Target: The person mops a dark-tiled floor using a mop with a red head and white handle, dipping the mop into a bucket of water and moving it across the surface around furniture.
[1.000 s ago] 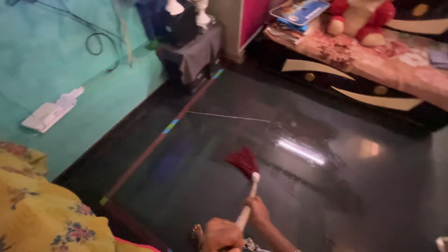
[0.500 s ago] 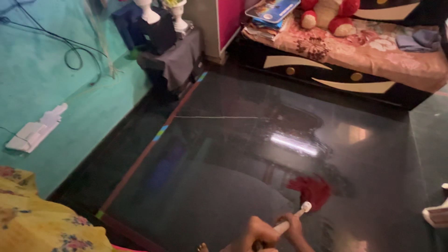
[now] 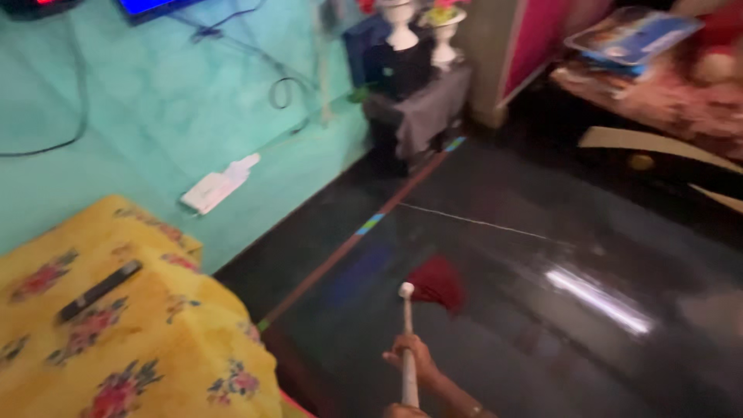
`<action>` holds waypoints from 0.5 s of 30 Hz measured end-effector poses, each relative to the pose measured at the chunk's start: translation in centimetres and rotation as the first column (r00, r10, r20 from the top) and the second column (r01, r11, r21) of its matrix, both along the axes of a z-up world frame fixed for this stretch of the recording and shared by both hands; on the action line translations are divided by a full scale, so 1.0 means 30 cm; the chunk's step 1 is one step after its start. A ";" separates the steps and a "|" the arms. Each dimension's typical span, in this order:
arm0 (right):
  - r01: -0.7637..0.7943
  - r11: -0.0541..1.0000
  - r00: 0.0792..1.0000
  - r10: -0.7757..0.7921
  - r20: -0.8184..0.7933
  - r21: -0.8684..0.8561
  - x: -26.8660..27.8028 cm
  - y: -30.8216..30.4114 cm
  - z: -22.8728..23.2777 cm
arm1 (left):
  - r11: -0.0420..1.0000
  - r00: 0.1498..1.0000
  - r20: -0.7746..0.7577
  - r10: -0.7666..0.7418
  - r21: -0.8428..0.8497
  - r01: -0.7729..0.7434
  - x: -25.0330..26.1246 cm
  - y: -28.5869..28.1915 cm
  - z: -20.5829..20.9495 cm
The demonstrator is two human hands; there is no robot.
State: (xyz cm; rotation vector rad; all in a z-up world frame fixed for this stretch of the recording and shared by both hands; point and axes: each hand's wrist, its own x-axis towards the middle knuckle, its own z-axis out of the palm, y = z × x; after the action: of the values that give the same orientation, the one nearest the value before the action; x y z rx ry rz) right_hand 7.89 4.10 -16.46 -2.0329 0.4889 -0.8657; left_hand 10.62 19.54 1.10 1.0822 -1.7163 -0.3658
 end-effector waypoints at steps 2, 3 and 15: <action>-0.182 0.969 0.983 0.178 0.037 0.170 0.202 -0.002 -0.003 | 0.995 0.994 0.052 0.098 0.000 -0.098 0.071 -0.020 -0.073; -0.202 0.965 0.979 0.199 0.033 0.170 0.256 -0.008 -0.008 | 0.989 0.987 0.072 0.146 -0.001 -0.146 0.110 -0.019 -0.097; -0.590 0.789 0.808 0.573 -0.138 -0.171 0.693 0.035 -0.017 | 0.863 0.863 0.016 0.505 -0.039 -0.504 0.696 0.414 -0.188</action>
State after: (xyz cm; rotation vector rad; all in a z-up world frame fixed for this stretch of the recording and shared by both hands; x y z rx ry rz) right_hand 28.68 5.16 -16.96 -2.2242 -0.2112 -0.4628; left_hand 31.50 31.95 -4.53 1.4641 -1.3830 0.0125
